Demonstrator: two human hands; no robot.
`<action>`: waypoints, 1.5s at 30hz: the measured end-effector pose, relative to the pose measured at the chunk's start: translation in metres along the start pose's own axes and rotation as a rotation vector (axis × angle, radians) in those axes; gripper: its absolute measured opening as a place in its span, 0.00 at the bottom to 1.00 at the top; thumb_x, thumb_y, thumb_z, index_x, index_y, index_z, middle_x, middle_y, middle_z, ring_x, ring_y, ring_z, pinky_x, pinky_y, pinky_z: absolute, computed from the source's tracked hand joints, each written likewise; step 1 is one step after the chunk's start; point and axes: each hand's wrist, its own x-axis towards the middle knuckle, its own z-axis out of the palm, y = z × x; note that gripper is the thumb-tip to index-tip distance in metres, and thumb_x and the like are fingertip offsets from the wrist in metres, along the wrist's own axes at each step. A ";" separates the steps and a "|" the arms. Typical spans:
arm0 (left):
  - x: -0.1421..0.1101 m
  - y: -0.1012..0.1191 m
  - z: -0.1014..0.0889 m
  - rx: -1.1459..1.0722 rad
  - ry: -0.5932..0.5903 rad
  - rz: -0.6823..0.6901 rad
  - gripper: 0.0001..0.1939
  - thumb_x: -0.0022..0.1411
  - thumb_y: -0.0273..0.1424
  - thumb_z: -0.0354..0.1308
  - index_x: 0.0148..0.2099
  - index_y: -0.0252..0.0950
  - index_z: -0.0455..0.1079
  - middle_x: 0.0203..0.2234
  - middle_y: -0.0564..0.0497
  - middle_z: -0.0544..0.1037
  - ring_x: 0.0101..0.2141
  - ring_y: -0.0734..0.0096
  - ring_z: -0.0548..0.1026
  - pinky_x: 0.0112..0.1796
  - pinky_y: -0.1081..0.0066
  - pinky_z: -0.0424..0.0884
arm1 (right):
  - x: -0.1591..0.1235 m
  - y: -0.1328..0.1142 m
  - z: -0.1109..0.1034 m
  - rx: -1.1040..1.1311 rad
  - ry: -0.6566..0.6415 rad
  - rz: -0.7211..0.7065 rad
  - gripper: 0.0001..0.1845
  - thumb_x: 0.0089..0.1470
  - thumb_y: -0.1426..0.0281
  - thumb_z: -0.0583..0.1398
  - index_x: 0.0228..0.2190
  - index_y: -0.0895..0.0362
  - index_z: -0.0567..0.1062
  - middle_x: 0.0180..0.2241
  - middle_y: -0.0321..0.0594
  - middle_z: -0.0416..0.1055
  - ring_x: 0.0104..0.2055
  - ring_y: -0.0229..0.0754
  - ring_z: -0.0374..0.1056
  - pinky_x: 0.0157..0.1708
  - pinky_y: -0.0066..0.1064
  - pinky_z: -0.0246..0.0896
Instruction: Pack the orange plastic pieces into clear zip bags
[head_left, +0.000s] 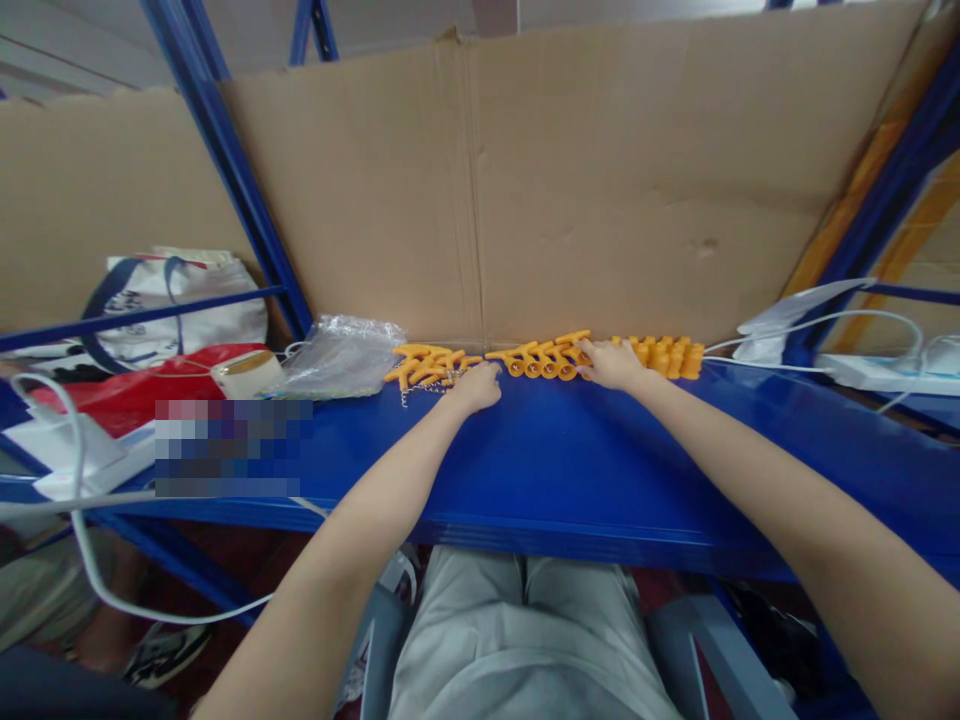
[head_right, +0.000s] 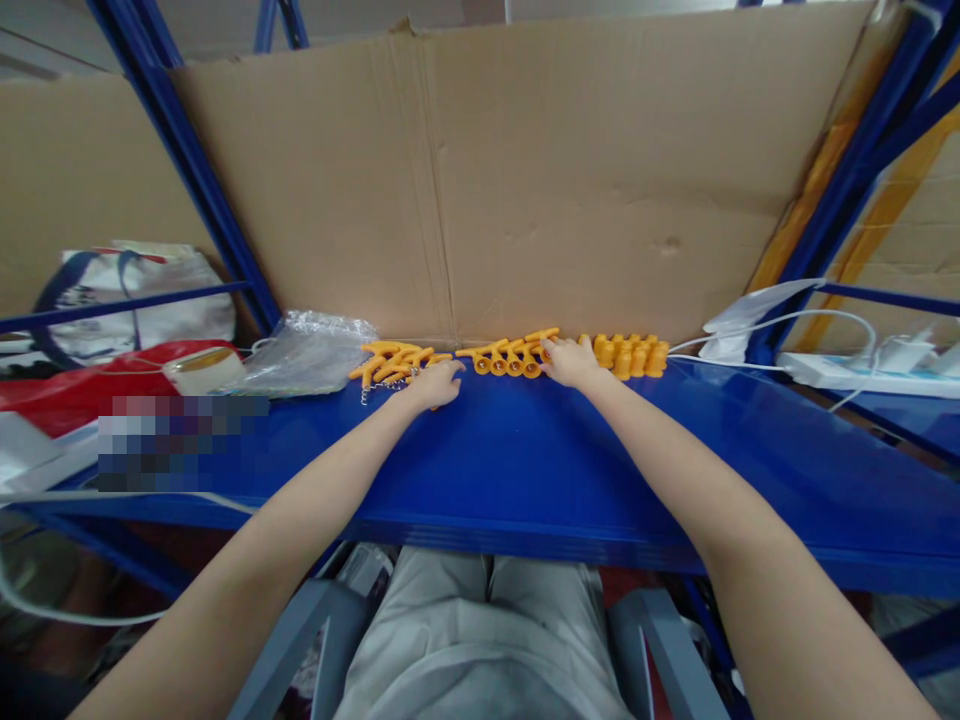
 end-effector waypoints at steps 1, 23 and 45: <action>0.000 0.000 0.000 -0.001 0.005 0.006 0.21 0.64 0.26 0.49 0.58 0.37 0.69 0.56 0.47 0.73 0.56 0.64 0.71 0.56 0.71 0.66 | 0.003 0.004 -0.001 0.059 -0.024 0.002 0.27 0.61 0.61 0.54 0.59 0.57 0.65 0.57 0.55 0.69 0.59 0.59 0.64 0.54 0.53 0.53; -0.003 0.005 -0.003 -0.051 0.028 0.118 0.25 0.58 0.18 0.49 0.55 0.35 0.73 0.54 0.46 0.75 0.55 0.64 0.72 0.56 0.71 0.66 | 0.043 0.076 0.028 0.185 -0.053 0.322 0.27 0.51 0.78 0.56 0.53 0.52 0.73 0.57 0.51 0.69 0.58 0.58 0.64 0.55 0.58 0.54; -0.012 0.001 -0.021 0.198 -0.092 -0.033 0.22 0.57 0.23 0.53 0.53 0.35 0.73 0.51 0.39 0.76 0.52 0.53 0.74 0.50 0.60 0.72 | 0.032 0.069 0.024 0.055 -0.028 0.546 0.24 0.53 0.76 0.54 0.52 0.65 0.69 0.49 0.62 0.72 0.56 0.60 0.64 0.54 0.59 0.49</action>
